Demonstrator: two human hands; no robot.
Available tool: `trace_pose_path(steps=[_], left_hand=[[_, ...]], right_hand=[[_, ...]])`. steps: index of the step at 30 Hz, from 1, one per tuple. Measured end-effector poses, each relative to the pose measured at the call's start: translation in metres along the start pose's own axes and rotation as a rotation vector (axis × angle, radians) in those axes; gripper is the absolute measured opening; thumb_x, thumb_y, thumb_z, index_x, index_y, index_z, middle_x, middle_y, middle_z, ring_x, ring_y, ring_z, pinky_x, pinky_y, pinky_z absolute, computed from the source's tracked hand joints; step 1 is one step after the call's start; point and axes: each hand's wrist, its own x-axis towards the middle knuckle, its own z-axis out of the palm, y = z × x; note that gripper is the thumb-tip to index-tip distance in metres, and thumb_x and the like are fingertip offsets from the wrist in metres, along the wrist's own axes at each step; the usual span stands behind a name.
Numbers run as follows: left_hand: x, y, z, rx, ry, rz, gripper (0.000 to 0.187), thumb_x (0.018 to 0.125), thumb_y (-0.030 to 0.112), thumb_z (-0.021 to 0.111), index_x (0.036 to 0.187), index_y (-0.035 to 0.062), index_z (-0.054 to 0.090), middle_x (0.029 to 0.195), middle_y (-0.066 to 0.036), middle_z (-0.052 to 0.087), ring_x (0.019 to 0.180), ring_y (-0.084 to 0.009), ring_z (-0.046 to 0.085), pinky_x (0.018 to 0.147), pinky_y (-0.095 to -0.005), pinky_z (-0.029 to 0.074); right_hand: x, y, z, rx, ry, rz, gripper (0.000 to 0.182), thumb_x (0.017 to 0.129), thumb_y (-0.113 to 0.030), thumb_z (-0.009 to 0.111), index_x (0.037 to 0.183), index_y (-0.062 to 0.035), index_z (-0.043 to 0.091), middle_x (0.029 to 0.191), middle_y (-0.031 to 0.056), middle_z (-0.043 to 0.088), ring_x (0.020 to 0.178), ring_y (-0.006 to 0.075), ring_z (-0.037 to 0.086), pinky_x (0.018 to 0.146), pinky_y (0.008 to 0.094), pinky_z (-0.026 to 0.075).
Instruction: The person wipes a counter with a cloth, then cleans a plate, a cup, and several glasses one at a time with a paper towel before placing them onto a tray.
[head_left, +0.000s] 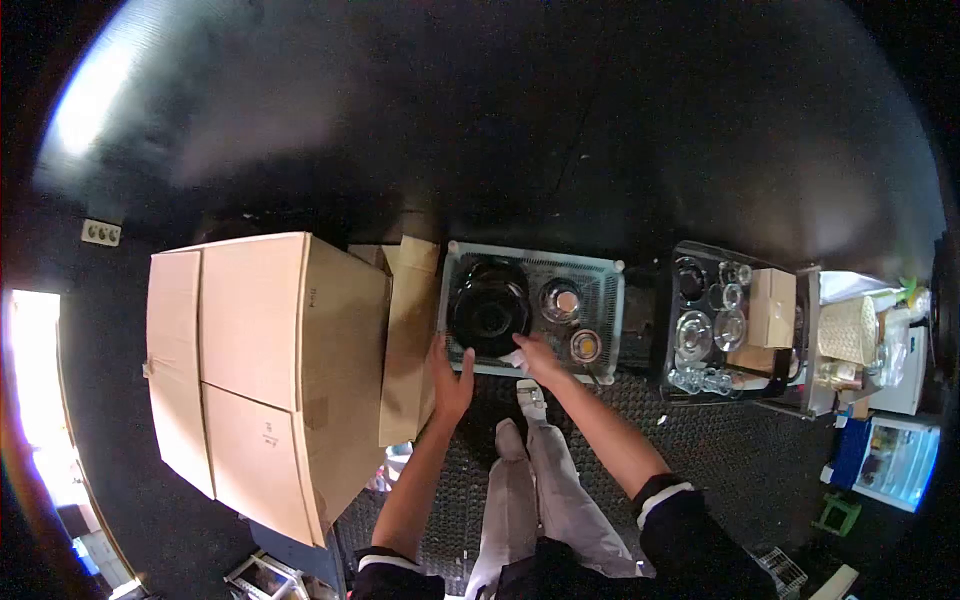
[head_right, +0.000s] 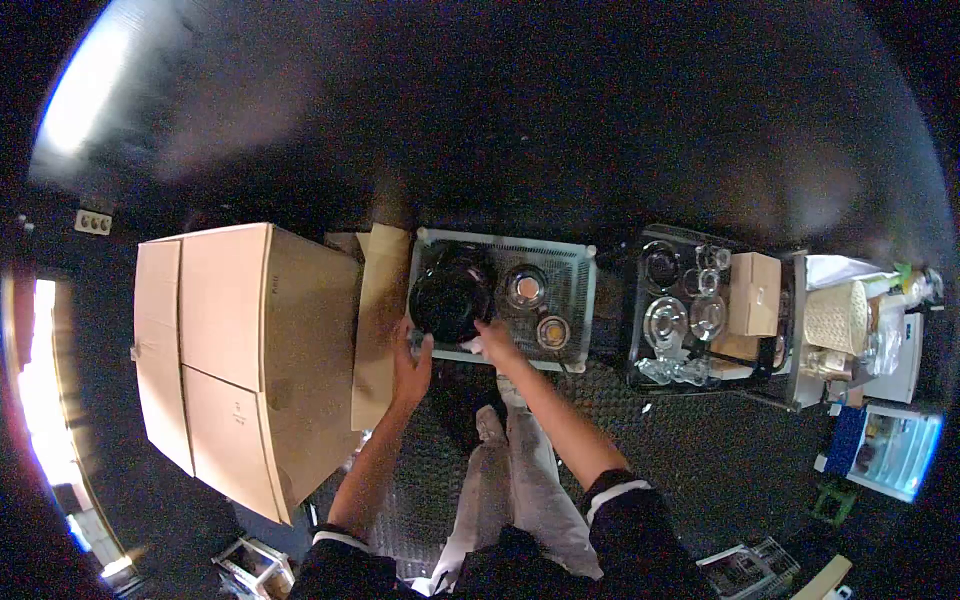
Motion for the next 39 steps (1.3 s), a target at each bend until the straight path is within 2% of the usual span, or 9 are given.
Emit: trace_pose_path(steps=[3,7,9,16,18,24,32,35,39], left_hand=[[0.007,-0.047,0.027,-0.139,0.039,-0.125,0.047,0.086,0.019,0.053,0.122,-0.0058,0.036,0.119,-0.021,0.044,0.11,-0.0282,0.045,0.091,-0.0364,0.037],[0.023,-0.076,0.056,-0.153,-0.108,-0.354,0.048,0.086,0.017,0.052,0.122,-0.0077,0.035,0.112,-0.018,0.051,0.102,-0.0254,0.051,0.084,-0.0344,0.041],[0.027,-0.082,0.067,-0.045,-0.114,-0.347,0.047,0.086,0.017,0.052,0.122,-0.0079,0.034,0.11,-0.016,0.052,0.099,-0.0236,0.052,0.082,-0.033,0.042],[0.034,-0.094,0.084,-0.286,-0.113,-0.489,0.046,0.085,0.014,0.052,0.123,-0.0052,0.036,0.113,-0.014,0.049,0.094,-0.0153,0.049,0.08,-0.027,0.041],[0.035,-0.097,0.087,-0.441,-0.102,-0.516,0.045,0.085,0.013,0.052,0.123,-0.0043,0.036,0.113,-0.014,0.048,0.094,-0.0147,0.049,0.08,-0.0267,0.04],[0.04,-0.084,0.087,-0.455,-0.046,-0.658,0.038,0.083,0.013,0.054,0.116,-0.0031,0.043,0.104,-0.012,0.053,0.088,-0.0151,0.05,0.075,-0.0264,0.04],[0.037,-0.131,0.104,-0.013,-0.038,-0.403,0.04,0.08,0.016,0.058,0.112,-0.0039,0.044,0.099,-0.013,0.053,0.079,-0.0148,0.049,0.068,-0.0292,0.041],[0.042,-0.082,0.084,-0.273,-0.085,-0.646,0.042,0.079,0.017,0.059,0.113,-0.0037,0.043,0.1,-0.014,0.052,0.082,-0.014,0.05,0.069,-0.0283,0.042],[0.023,-0.095,0.091,-0.368,0.049,-0.514,0.045,0.078,0.019,0.061,0.112,-0.0037,0.043,0.096,-0.014,0.052,0.081,-0.0124,0.051,0.065,-0.0286,0.043]], right_hand=[[0.042,0.026,0.011,0.323,0.041,-0.219,0.016,0.081,-0.018,0.058,0.089,-0.0038,0.054,0.068,0.0024,0.053,0.055,0.0139,0.049,0.045,0.0304,0.036],[0.09,0.039,0.003,-0.016,0.165,0.01,0.02,0.082,-0.019,0.058,0.093,-0.003,0.055,0.066,0.0052,0.055,0.051,0.0147,0.049,0.044,0.0303,0.036],[0.064,0.002,0.023,0.222,0.298,0.169,0.022,0.081,-0.02,0.058,0.095,-0.0026,0.055,0.07,0.006,0.057,0.052,0.0169,0.05,0.044,0.0319,0.037],[0.114,0.044,0.011,0.143,0.259,-0.133,0.028,0.081,-0.025,0.059,0.096,-0.0008,0.056,0.077,0.0083,0.06,0.064,0.0187,0.055,0.057,0.0345,0.041],[0.157,0.086,-0.003,-0.559,0.231,-0.625,0.031,0.082,-0.029,0.057,0.094,0.0003,0.056,0.08,0.0134,0.06,0.071,0.0232,0.059,0.056,0.0358,0.047],[0.152,0.075,0.007,-0.516,0.35,-0.276,0.038,0.083,-0.036,0.053,0.092,0.0011,0.056,0.078,0.0163,0.059,0.077,0.0293,0.06,0.052,0.0404,0.052],[0.136,0.064,-0.003,-0.401,0.169,-0.098,0.035,0.08,-0.037,0.056,0.092,-0.0034,0.056,0.076,0.0113,0.059,0.071,0.0249,0.059,0.05,0.0366,0.047],[0.134,0.064,-0.006,-0.24,0.138,0.019,0.034,0.079,-0.036,0.057,0.091,-0.0053,0.057,0.075,0.0093,0.058,0.067,0.0224,0.058,0.048,0.0344,0.044],[0.072,0.029,0.004,-0.053,0.061,-0.119,0.026,0.078,-0.026,0.056,0.092,-0.0047,0.056,0.075,0.0069,0.058,0.063,0.0189,0.055,0.051,0.032,0.044]])
